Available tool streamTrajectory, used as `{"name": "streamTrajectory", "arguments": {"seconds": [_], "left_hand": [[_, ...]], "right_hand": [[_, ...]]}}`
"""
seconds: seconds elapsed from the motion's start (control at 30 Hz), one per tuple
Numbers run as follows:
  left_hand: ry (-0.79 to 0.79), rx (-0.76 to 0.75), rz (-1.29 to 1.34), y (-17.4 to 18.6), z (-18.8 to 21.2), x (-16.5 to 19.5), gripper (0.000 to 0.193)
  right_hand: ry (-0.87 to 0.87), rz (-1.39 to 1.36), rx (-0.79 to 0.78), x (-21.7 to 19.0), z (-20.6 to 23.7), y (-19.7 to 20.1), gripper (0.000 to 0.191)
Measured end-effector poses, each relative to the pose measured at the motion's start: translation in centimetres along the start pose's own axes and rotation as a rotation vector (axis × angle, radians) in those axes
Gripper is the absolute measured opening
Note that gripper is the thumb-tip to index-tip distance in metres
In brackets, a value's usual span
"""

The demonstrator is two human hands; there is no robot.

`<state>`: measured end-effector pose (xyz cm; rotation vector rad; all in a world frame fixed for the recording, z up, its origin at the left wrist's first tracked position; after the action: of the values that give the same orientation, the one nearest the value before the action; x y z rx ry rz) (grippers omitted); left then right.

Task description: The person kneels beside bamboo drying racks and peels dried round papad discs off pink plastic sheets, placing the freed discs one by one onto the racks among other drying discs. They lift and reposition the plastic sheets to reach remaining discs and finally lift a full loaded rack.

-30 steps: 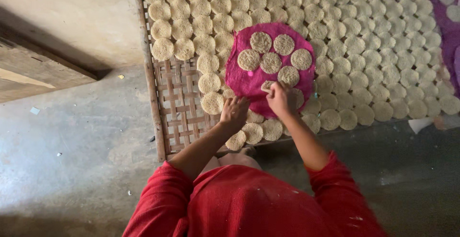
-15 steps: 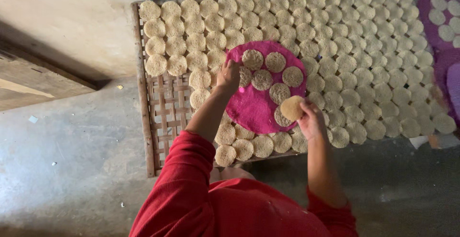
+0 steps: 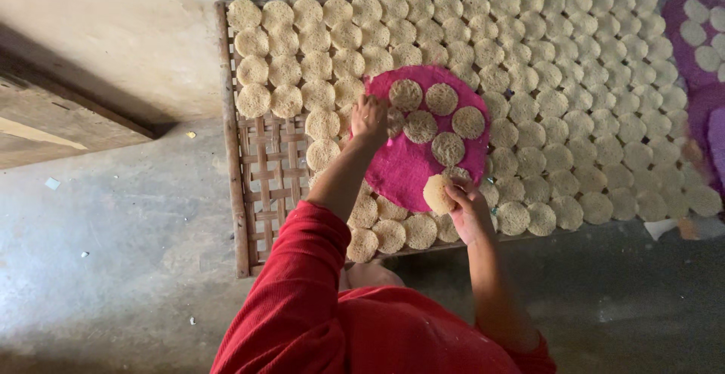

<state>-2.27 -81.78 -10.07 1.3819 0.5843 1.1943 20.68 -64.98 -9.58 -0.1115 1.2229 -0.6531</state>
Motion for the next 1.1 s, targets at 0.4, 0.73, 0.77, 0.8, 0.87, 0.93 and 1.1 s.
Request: {"name": "streamTrajectory", "arguments": {"seconds": [0.4, 0.73, 0.77, 0.8, 0.87, 0.93, 1.1], "left_hand": [[-0.558, 0.459, 0.263, 1.7, 8.1, -4.2, 0.016], [0.019, 0.231, 0.74, 1.1, 19.9, -17.5, 0.019], [0.08, 0.242, 0.784, 0.5, 21.5, -19.4, 0.023], [0.139, 0.254, 0.825, -0.2, 23.3, -21.2, 0.026], [0.24, 0.268, 0.781, -1.5, 25.8, -23.7, 0.023], [0.304, 0.292, 0.826, -2.7, 28.0, -25.3, 0.021], [0.408, 0.314, 1.198, -4.5, 31.1, -26.1, 0.023]], "right_hand": [[-0.06, 0.136, -0.039, 3.5, 1.3, -2.9, 0.037], [-0.23, 0.361, -0.314, 13.8, 2.7, -13.3, 0.031], [-0.227, 0.373, -0.333, 14.7, 2.8, -14.3, 0.031], [-0.222, 0.384, -0.354, 15.6, 2.9, -15.4, 0.031], [-0.049, 0.568, -0.388, 16.1, 3.0, -17.1, 0.028], [0.297, 0.906, -0.405, 15.4, 3.3, -18.5, 0.023], [0.664, 1.229, -0.353, 13.3, 3.9, -20.3, 0.026]]}}
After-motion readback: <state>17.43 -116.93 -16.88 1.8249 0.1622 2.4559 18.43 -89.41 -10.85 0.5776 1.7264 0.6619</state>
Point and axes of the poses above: each hand's wrist, its own z-axis away from the middle knuckle, its own y-axis out of the back of the hand, x = y × z, the point moved 6 cm from there along -z, towards the middle knuckle, and after that the axes turned 1 degree about -y, right-handed, at the moved point
